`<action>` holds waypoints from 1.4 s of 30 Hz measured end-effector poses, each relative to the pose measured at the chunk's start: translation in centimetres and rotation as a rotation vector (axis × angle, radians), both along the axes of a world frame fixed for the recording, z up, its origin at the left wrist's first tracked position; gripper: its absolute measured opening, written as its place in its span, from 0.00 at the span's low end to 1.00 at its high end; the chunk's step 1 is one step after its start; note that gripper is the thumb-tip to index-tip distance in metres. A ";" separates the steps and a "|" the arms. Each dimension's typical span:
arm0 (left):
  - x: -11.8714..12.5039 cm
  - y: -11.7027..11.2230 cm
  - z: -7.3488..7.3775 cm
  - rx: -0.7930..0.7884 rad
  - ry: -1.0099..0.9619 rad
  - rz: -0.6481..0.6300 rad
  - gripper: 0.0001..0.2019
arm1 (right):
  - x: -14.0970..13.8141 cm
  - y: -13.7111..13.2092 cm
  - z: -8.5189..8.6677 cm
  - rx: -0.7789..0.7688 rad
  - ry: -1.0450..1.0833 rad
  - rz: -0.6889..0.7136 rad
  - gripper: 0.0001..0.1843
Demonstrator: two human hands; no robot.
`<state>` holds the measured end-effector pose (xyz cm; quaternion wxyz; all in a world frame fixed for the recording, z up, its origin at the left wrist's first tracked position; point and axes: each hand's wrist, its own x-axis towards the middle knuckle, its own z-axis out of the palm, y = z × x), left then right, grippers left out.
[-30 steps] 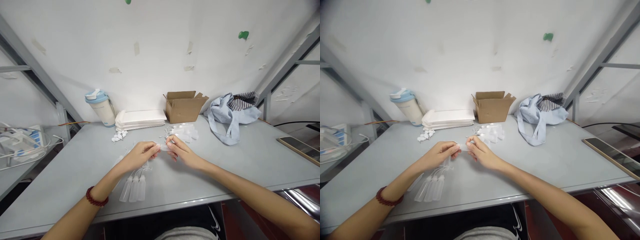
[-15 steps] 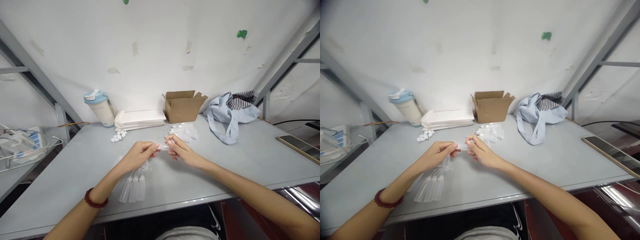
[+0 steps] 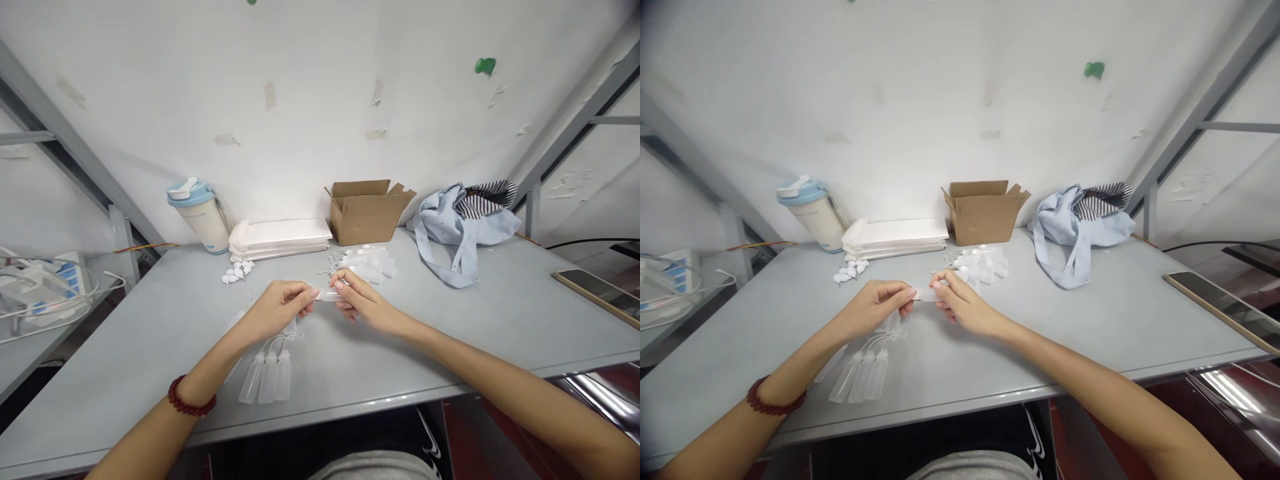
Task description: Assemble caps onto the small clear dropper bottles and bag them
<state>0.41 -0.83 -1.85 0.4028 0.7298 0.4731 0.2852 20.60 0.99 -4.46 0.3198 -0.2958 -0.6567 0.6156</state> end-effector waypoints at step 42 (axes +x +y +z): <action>1.0 -1.0 0.6 0.089 0.095 -0.091 0.21 | 0.0 -0.2 -0.7 0.443 -0.107 -0.153 0.13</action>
